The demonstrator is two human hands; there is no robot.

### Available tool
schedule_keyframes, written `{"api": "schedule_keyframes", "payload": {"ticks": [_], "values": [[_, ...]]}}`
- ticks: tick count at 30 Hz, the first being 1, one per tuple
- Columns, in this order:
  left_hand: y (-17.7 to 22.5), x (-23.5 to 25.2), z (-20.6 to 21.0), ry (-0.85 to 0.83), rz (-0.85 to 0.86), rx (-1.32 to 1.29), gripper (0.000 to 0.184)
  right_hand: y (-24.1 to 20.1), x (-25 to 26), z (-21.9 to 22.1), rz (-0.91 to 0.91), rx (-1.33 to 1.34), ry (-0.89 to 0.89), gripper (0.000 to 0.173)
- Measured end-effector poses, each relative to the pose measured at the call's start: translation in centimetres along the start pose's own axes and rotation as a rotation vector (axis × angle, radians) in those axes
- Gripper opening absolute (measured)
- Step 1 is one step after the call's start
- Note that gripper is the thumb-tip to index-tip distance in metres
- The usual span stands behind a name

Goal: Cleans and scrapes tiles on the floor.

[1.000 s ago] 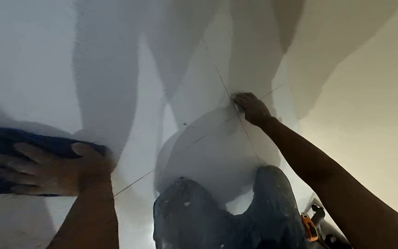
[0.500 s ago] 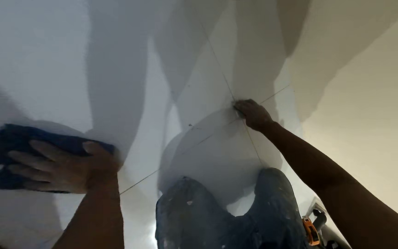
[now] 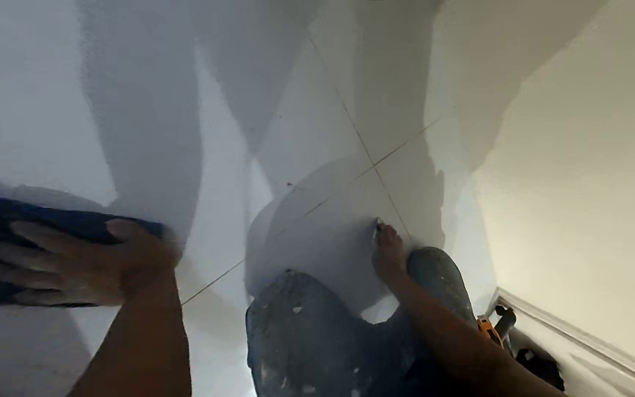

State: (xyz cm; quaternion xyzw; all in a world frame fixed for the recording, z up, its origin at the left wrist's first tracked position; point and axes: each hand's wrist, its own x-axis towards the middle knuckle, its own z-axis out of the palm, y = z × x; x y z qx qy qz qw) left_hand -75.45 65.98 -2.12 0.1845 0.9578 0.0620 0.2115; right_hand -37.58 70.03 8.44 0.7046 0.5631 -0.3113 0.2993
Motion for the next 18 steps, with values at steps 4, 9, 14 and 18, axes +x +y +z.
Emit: {"api": "schedule_keyframes", "payload": {"ticks": [4,9,14,18], "values": [[0.9,0.0,-0.6,0.004,-0.030,0.059,0.089,1.2,-1.3,0.7,0.018,0.057,0.042,0.052],[0.7,-0.3,-1.1,0.009,0.020,-0.030,0.089,2.0,-1.3,0.8,0.070,0.111,0.019,0.060],[0.5,-0.4,-1.5,0.041,0.013,0.056,0.092,2.6,-0.2,-1.6,0.042,0.084,0.054,0.056],[0.5,0.0,-0.6,0.023,-0.004,0.077,0.090,7.4,-3.9,2.3,-0.157,-0.155,-0.201,0.060]]}}
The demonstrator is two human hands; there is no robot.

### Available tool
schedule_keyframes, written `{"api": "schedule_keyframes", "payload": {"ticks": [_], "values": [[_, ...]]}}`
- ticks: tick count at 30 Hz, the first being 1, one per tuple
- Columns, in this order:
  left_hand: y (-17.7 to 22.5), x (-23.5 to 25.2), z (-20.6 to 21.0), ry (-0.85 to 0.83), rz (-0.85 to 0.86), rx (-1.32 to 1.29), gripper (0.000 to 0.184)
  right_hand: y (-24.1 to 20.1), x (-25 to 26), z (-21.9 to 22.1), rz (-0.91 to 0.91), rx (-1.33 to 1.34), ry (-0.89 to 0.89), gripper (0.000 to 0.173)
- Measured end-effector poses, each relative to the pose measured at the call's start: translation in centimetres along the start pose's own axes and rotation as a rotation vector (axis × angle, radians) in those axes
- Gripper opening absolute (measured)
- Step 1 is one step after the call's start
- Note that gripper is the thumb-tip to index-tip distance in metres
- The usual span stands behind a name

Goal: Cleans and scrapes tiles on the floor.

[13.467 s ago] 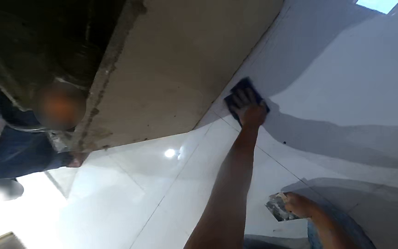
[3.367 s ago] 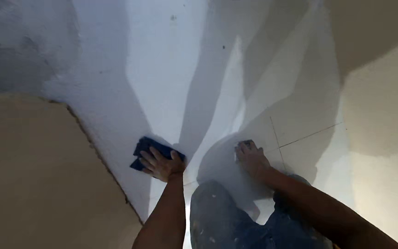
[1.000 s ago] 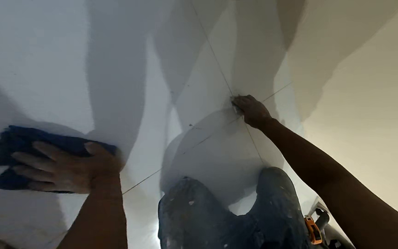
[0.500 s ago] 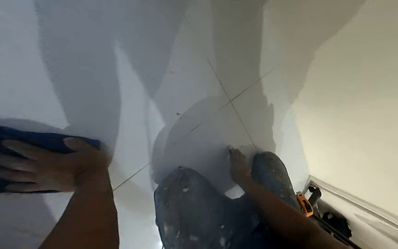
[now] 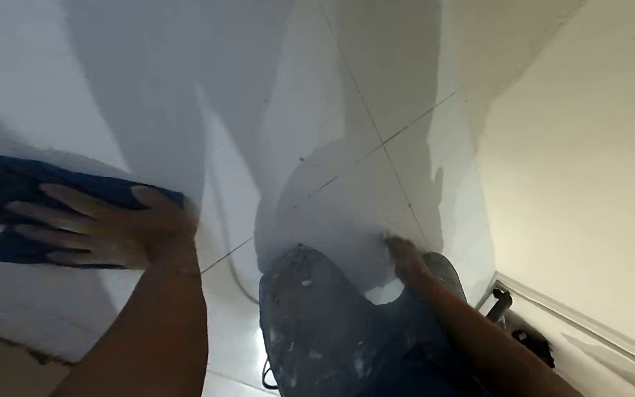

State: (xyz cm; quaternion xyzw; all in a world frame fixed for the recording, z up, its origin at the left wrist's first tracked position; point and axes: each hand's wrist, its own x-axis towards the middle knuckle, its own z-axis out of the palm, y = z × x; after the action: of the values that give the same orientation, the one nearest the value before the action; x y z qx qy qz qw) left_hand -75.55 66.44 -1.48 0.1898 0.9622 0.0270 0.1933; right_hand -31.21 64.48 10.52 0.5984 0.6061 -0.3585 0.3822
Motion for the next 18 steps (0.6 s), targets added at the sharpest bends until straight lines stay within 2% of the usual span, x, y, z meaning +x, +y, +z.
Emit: {"api": "schedule_keyframes", "payload": {"ticks": [2,6,8,12,15,18], "values": [[0.0,0.0,-0.3,-0.019,-0.001,-0.014,0.089,0.1,-1.5,2.2,-0.078,-0.067,-0.044,0.056],[-0.9,0.7,1.3,-0.025,0.025,-0.002,0.090,0.5,0.4,2.5,-0.174,-0.092,0.071,0.051],[-1.0,1.3,1.8,-0.013,0.031,-0.011,0.091,1.1,-0.1,2.6,-0.186,-0.092,0.017,0.052],[-2.1,2.0,2.7,0.014,0.041,0.015,0.090,2.2,1.0,1.8,-0.156,-0.049,0.086,0.051],[-1.1,1.7,2.1,-0.023,0.013,0.052,0.088,2.5,0.5,2.6,-0.156,-0.055,0.095,0.052],[-1.6,2.1,2.5,0.016,0.010,0.058,0.087,1.7,1.3,1.3,-0.139,-0.010,0.165,0.050]]}}
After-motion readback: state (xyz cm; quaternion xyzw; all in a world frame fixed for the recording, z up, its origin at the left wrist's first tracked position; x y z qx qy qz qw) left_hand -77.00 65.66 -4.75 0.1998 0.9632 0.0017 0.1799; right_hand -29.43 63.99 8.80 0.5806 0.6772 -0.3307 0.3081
